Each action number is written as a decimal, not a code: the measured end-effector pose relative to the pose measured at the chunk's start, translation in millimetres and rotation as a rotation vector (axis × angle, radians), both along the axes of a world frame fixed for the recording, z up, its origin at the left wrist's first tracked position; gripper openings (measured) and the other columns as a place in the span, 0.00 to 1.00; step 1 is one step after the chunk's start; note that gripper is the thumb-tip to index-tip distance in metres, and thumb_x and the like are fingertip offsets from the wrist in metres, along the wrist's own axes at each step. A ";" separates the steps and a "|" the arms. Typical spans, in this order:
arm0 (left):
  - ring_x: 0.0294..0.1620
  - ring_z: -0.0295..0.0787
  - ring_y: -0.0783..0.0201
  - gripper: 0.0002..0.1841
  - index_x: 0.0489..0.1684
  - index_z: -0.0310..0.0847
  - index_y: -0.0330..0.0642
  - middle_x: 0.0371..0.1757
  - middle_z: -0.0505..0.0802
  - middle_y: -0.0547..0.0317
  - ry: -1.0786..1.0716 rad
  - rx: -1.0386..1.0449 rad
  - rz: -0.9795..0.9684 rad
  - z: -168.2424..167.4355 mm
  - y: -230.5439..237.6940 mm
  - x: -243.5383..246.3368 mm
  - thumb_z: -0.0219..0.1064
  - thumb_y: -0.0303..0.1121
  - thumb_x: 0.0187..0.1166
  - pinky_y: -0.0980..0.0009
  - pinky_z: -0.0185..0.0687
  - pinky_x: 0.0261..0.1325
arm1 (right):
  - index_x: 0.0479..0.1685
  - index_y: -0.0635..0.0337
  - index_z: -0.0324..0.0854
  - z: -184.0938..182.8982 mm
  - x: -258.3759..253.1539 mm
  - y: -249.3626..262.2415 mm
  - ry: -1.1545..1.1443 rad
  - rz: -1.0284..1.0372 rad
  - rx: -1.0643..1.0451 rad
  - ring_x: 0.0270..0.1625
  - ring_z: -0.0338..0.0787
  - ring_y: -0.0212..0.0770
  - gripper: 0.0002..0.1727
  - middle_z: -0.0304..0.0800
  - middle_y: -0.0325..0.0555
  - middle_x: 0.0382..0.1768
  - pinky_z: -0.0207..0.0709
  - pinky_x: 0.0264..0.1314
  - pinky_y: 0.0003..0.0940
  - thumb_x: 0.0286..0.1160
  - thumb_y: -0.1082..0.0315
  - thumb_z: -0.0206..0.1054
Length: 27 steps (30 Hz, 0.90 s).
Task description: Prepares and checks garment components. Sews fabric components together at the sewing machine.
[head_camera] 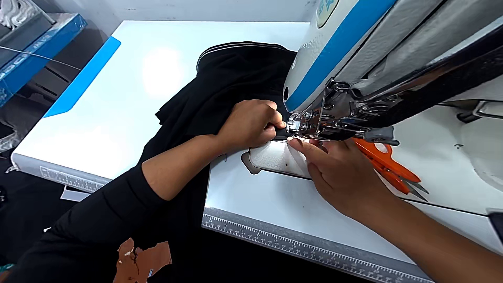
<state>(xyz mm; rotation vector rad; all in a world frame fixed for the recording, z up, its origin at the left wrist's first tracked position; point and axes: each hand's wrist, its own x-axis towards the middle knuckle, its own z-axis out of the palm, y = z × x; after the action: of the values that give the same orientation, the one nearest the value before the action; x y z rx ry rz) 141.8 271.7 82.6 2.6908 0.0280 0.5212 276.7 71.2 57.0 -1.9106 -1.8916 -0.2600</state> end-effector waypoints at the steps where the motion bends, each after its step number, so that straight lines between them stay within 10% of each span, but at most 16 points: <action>1: 0.36 0.88 0.53 0.06 0.28 0.92 0.37 0.30 0.88 0.50 -0.021 -0.025 0.011 -1.6 0.8 0.7 0.68 0.25 0.68 0.54 0.77 0.38 | 0.65 0.54 0.90 -0.9 0.2 -0.4 0.008 -0.002 0.004 0.53 0.86 0.65 0.27 0.87 0.63 0.48 0.77 0.51 0.57 0.74 0.70 0.49; 8: 0.74 0.82 0.40 0.31 0.84 0.68 0.31 0.83 0.75 0.34 0.077 -0.164 0.541 10.8 -6.0 16.5 0.66 0.21 0.78 0.47 0.78 0.73 | 0.63 0.59 0.90 1.9 5.2 -0.9 0.058 0.036 -0.037 0.61 0.83 0.65 0.25 0.85 0.63 0.53 0.76 0.61 0.61 0.75 0.69 0.49; 12: 0.74 0.79 0.31 0.20 0.72 0.75 0.22 0.75 0.78 0.24 0.400 -0.147 0.667 35.3 -32.6 15.4 0.60 0.26 0.86 0.39 0.74 0.74 | 0.55 0.66 0.90 2.6 1.1 -14.3 0.052 0.049 0.063 0.58 0.86 0.65 0.20 0.86 0.65 0.52 0.79 0.57 0.61 0.75 0.69 0.54; 16: 0.68 0.84 0.29 0.11 0.54 0.86 0.25 0.61 0.89 0.27 0.503 0.009 0.671 44.7 -67.1 -27.8 0.61 0.21 0.81 0.32 0.79 0.61 | 0.68 0.70 0.82 3.9 -8.8 -54.3 0.093 0.034 0.071 0.64 0.86 0.65 0.25 0.84 0.66 0.62 0.79 0.64 0.62 0.75 0.66 0.61; 21: 0.63 0.84 0.42 0.12 0.49 0.89 0.29 0.54 0.91 0.39 0.175 -0.005 0.006 59.4 -115.2 -104.4 0.59 0.26 0.82 0.40 0.73 0.67 | 0.82 0.76 0.64 15.4 -32.5 -119.5 0.236 0.045 0.179 0.80 0.75 0.66 0.48 0.67 0.74 0.81 0.74 0.76 0.56 0.58 0.62 0.78; 24: 0.52 0.84 0.79 0.13 0.51 0.85 0.42 0.47 0.90 0.69 0.006 -0.190 -0.451 111.3 -202.4 -136.0 0.52 0.29 0.86 0.78 0.82 0.58 | 0.87 0.70 0.61 82.6 -97.7 -188.2 0.472 -0.103 -0.054 0.94 0.53 0.52 0.49 0.45 0.60 0.94 0.54 0.91 0.45 0.58 0.76 0.81; 27: 0.58 0.84 0.80 0.14 0.62 0.82 0.33 0.58 0.90 0.66 -0.066 -0.389 -1.100 155.4 -212.8 -111.1 0.57 0.26 0.84 0.84 0.83 0.61 | 0.39 0.67 0.88 46.7 -86.7 -241.2 0.402 0.385 0.484 0.77 0.78 0.51 0.10 0.89 0.61 0.59 0.65 0.85 0.45 0.67 0.68 0.71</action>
<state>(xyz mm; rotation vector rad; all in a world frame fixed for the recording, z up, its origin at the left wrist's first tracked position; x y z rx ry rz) 30.7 58.9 238.0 1.9011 -1.1505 0.1992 190.0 -169.9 103.8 -1.1563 -1.6844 -0.1738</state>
